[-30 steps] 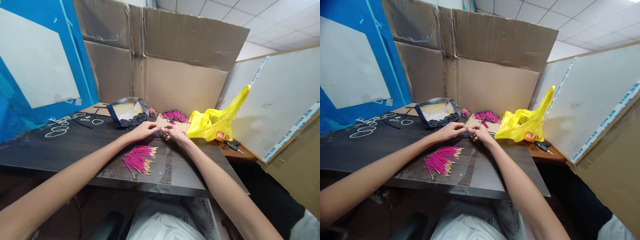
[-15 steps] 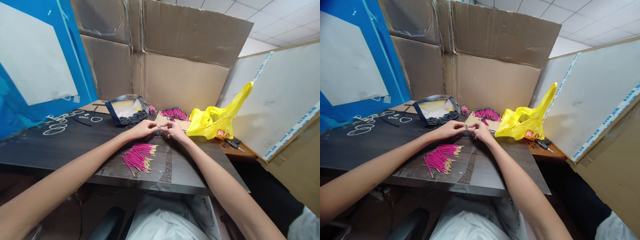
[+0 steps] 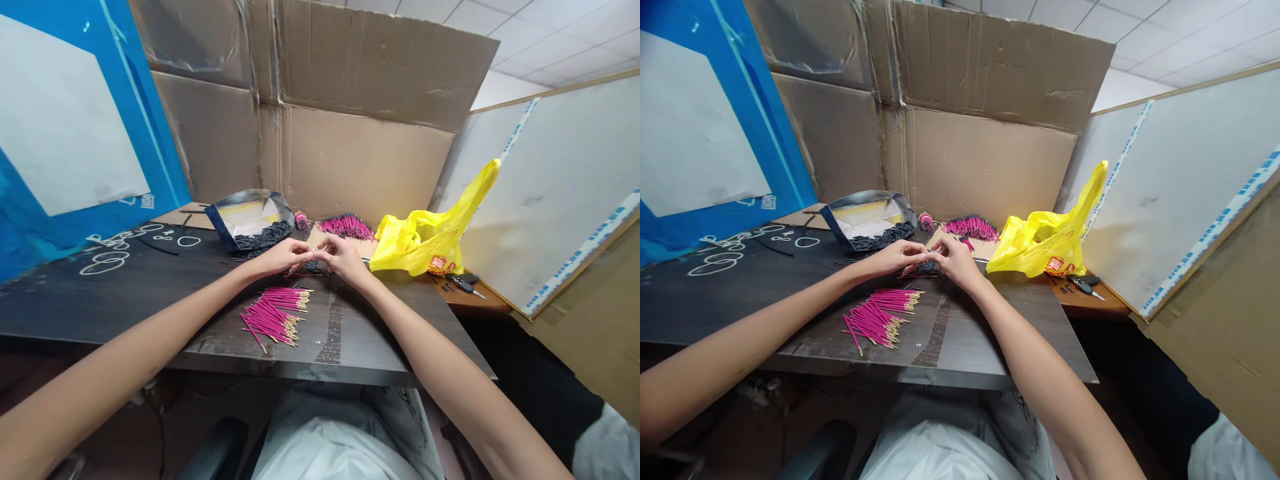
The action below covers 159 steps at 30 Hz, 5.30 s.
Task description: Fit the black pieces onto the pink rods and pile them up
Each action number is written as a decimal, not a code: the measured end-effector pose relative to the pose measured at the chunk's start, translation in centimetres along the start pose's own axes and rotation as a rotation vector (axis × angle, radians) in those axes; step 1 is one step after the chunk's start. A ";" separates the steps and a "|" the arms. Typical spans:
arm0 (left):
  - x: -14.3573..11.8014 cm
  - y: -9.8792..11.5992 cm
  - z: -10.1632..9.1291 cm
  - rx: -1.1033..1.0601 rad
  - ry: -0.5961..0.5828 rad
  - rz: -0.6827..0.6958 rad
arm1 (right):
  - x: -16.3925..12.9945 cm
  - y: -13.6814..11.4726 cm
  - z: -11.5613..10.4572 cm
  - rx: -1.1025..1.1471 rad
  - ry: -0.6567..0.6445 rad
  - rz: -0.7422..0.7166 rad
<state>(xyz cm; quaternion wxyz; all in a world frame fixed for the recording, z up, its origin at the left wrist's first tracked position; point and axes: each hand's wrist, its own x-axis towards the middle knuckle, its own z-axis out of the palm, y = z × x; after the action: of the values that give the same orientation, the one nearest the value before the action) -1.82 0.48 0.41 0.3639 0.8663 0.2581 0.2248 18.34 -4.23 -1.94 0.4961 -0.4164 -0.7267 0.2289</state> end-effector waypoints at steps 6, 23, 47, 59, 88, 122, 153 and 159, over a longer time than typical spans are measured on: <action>0.1 0.0 0.2 -0.022 -0.007 0.041 | -0.2 -0.7 0.1 -0.103 0.033 -0.080; 0.4 -0.2 0.2 0.345 0.315 0.005 | -0.1 -0.2 0.4 -0.655 -0.230 -0.004; 0.6 -0.5 0.4 0.378 0.268 0.024 | -0.1 0.1 0.7 -0.732 -0.176 0.073; 0.3 -0.5 0.6 0.323 0.291 0.043 | -0.2 -1.0 1.3 -0.756 -0.268 0.095; 0.2 -0.7 0.8 0.354 0.201 0.065 | 0.0 1.5 0.5 -0.537 -0.090 -0.062; -0.1 -0.1 0.3 0.394 0.128 0.039 | 0.0 0.8 0.5 -0.627 -0.077 -0.032; 0.1 0.2 0.5 0.309 0.164 -0.003 | 0.4 0.9 0.7 -0.352 0.034 0.023; 0.1 0.2 0.6 0.291 0.145 -0.009 | 0.6 1.1 0.6 -0.286 0.063 0.075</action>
<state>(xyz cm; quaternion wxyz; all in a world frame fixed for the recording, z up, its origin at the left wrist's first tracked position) -1.32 0.15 0.20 0.2162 0.8901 0.3173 0.2455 18.17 -3.04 -2.69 0.4455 -0.5167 -0.7198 0.1284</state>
